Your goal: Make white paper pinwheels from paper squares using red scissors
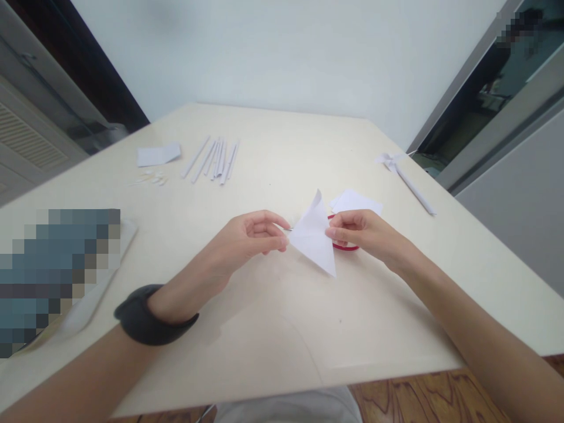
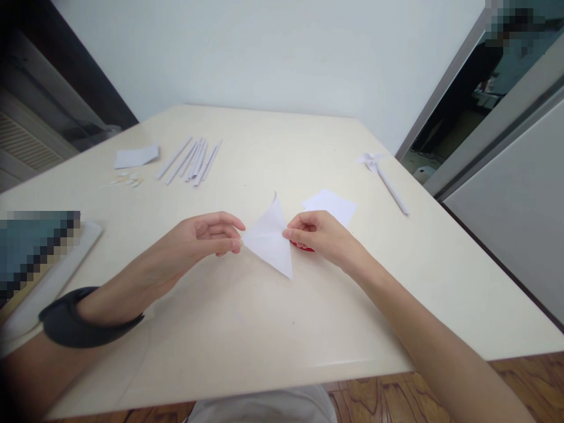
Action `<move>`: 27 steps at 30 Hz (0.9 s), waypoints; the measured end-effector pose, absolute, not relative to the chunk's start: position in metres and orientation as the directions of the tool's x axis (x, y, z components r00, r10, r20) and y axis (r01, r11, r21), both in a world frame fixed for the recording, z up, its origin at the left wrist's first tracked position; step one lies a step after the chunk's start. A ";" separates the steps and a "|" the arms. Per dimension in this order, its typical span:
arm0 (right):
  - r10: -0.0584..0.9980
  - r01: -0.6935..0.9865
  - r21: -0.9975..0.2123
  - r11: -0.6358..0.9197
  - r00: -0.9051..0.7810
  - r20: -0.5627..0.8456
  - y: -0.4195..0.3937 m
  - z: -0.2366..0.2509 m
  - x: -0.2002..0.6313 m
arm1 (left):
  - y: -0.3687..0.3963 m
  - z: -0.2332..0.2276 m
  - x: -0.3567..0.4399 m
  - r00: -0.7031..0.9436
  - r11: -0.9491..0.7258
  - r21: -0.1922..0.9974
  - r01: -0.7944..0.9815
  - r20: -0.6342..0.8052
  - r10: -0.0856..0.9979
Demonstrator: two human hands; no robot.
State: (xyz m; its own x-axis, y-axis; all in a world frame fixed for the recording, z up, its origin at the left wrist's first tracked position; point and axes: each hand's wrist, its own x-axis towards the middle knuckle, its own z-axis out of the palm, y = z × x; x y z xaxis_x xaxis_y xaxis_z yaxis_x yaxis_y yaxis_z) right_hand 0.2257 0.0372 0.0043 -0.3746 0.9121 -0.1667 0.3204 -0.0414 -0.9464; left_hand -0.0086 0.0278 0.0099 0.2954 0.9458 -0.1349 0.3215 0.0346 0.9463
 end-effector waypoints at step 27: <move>0.941 0.286 -0.957 -0.037 -0.313 -0.130 0.038 0.005 0.225 | 0.028 0.007 -0.007 0.369 0.085 0.959 0.271 -0.185 0.911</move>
